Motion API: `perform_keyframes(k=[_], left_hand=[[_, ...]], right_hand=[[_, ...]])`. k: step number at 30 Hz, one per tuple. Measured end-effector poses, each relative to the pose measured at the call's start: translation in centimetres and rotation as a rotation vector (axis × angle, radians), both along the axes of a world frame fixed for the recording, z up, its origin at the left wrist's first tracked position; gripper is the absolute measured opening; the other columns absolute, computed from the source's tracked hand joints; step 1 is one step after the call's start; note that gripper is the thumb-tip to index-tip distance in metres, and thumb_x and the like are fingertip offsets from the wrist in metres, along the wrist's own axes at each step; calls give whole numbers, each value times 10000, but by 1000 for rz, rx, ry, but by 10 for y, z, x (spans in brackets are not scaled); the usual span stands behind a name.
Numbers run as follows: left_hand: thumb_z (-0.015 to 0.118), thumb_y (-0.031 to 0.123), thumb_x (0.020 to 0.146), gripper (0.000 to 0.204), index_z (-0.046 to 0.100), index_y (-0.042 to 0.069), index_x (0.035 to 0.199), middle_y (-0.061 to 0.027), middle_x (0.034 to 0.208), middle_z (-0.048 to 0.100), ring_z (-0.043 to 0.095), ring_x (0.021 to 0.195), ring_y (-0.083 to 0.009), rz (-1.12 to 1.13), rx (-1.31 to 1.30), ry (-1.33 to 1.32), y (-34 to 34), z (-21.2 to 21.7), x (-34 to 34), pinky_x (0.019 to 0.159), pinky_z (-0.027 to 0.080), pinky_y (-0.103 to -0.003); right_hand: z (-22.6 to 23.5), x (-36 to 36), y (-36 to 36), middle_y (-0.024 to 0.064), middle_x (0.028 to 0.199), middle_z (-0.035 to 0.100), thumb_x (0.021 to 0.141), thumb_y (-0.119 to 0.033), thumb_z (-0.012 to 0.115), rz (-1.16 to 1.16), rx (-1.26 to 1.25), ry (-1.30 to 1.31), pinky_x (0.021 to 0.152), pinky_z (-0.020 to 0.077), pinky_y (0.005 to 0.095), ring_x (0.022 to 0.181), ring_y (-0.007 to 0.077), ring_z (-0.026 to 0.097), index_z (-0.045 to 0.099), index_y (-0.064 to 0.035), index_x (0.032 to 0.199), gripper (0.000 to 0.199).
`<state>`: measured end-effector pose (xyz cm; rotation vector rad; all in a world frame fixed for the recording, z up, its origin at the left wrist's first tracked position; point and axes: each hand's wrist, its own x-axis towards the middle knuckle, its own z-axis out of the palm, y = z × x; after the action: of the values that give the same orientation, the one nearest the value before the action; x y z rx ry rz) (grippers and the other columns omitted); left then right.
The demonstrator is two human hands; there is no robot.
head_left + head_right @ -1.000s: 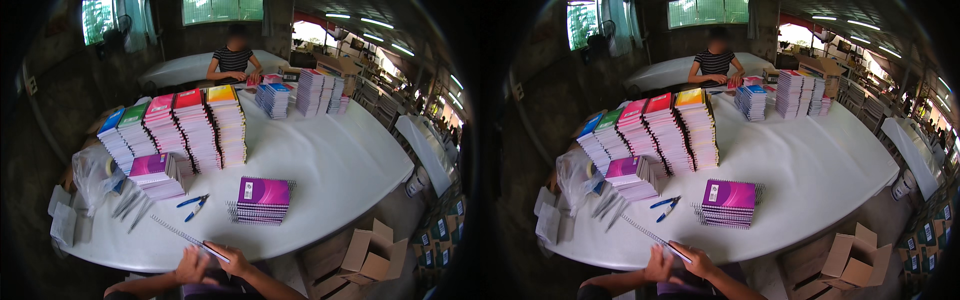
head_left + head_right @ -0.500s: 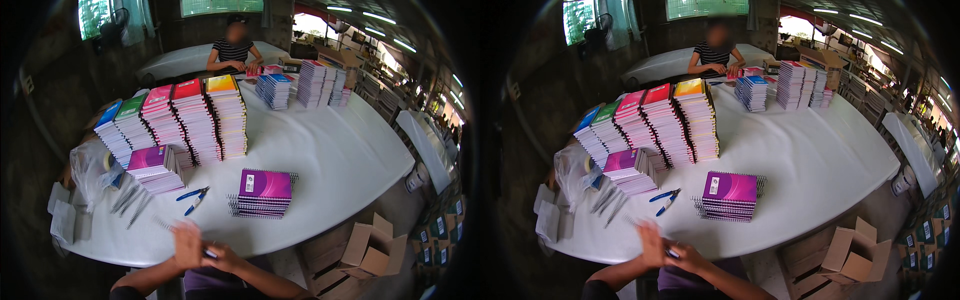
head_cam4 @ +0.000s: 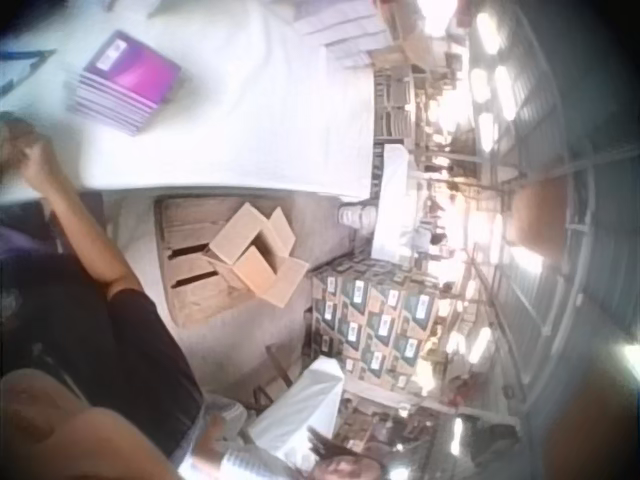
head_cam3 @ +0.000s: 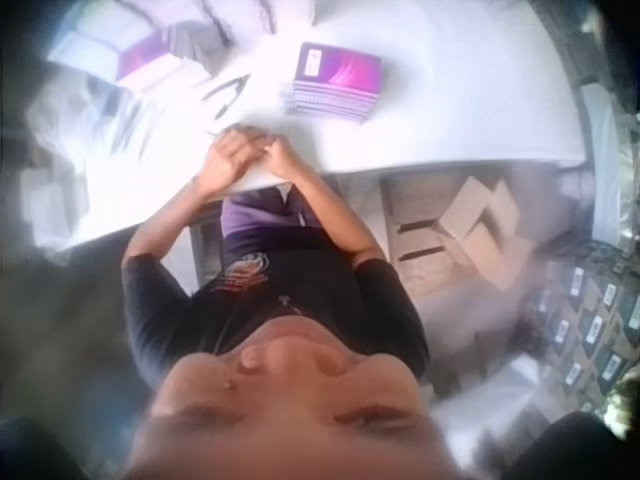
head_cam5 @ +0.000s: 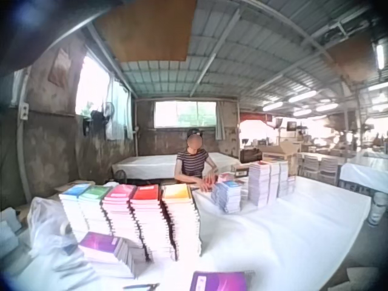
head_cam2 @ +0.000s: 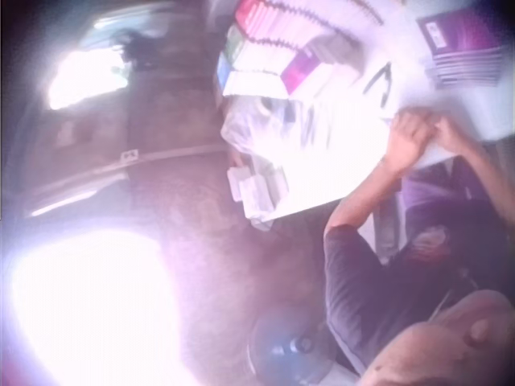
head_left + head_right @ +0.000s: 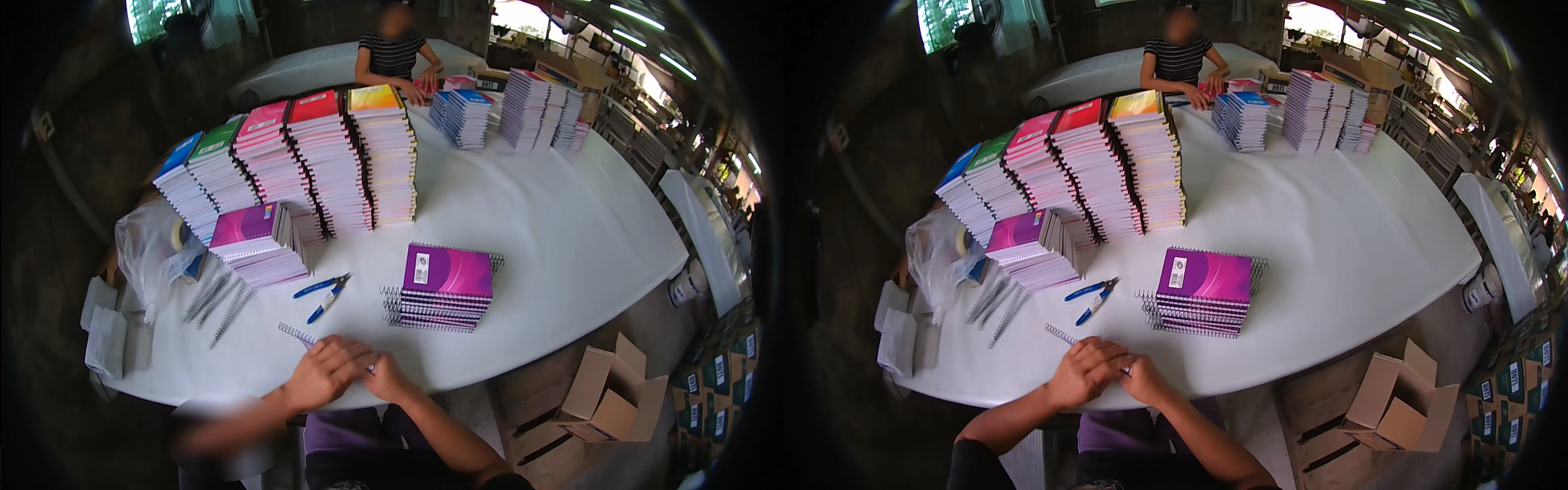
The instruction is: The person assembles spiral notebooks by threading a plastic spiral through pre-punched holes in stacks of paper covers, then uses pliers to trim the excess spiral.
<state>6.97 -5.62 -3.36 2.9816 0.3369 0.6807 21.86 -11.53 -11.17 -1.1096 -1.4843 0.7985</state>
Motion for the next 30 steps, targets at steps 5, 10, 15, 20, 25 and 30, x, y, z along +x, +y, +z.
perform_keyframes(k=[5,10,15,20,25,30], left_hand=[[695,191,720,288,602,119,983,-29,954,600,564,857,-215,56,-171,-2,11,30,11,754,389,-326],[724,206,699,286,634,153,966,-2,845,594,557,809,-198,65,-208,192,18,39,9,724,372,-330],[706,193,721,230,644,162,940,-9,841,593,559,810,-197,71,-321,158,17,40,14,722,373,-328],[657,201,766,178,639,105,916,-38,877,591,562,873,-218,-29,-351,159,26,35,15,747,387,-346],[617,187,795,152,639,99,917,-40,879,596,561,865,-219,-78,-395,138,20,43,21,742,387,-347],[661,200,721,160,632,122,858,-26,825,584,564,818,-195,-56,-92,181,19,33,18,725,384,-333]], right_hand=[[7,-1,9,144,917,646,768,-63,639,-47,-114,121,971,385,425,887,355,599,625,-37,949,183],[10,-4,7,155,889,645,767,-78,642,-106,-62,-4,954,403,418,892,353,587,627,-40,950,187],[12,-4,9,174,858,641,782,-72,626,-52,-161,147,901,430,418,901,377,580,619,-27,942,166],[3,-1,11,168,877,647,783,-75,623,-47,-45,-19,859,442,409,928,362,585,621,-37,938,159],[0,-1,10,167,962,634,788,-96,621,-13,-145,89,858,442,405,980,350,567,616,-31,943,168],[-4,0,13,170,1008,616,806,-102,591,21,-97,14,848,445,405,984,353,558,602,-20,970,183]])
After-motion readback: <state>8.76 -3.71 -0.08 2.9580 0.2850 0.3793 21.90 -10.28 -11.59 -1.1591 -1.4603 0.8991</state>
